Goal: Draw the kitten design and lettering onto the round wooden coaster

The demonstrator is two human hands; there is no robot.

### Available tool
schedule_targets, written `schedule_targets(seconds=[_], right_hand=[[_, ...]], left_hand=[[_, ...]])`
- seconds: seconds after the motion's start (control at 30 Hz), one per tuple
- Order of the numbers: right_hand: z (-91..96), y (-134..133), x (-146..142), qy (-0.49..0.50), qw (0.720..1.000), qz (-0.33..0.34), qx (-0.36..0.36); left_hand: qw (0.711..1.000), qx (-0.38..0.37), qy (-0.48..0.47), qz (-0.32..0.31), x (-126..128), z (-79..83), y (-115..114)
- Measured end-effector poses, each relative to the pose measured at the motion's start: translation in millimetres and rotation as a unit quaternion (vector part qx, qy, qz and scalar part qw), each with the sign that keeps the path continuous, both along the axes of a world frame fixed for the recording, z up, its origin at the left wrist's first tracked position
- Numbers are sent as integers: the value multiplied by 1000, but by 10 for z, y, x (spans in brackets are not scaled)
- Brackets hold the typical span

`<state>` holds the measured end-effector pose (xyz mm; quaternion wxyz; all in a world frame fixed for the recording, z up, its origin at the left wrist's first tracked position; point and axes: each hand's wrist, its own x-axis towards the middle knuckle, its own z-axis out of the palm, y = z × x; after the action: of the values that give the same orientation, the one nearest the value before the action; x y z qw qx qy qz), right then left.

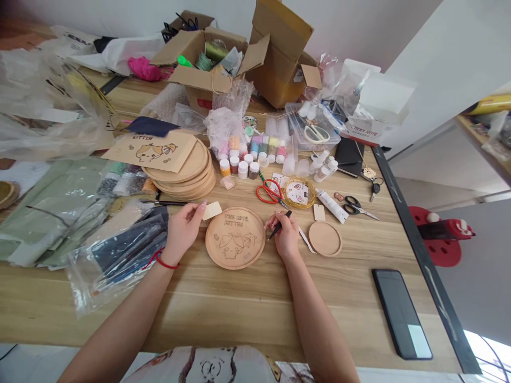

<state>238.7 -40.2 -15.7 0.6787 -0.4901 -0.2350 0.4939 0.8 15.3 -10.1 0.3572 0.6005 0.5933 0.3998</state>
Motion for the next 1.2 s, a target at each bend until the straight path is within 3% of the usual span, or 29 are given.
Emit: schedule_targets(seconds=[0.83, 1.2], right_hand=[[21, 29, -19, -22, 999, 10, -21], [33, 0, 54, 18, 998, 61, -16]], left_hand=[[1000, 3, 7, -5, 16, 40, -10], [1000, 0, 17, -7, 17, 46, -11]])
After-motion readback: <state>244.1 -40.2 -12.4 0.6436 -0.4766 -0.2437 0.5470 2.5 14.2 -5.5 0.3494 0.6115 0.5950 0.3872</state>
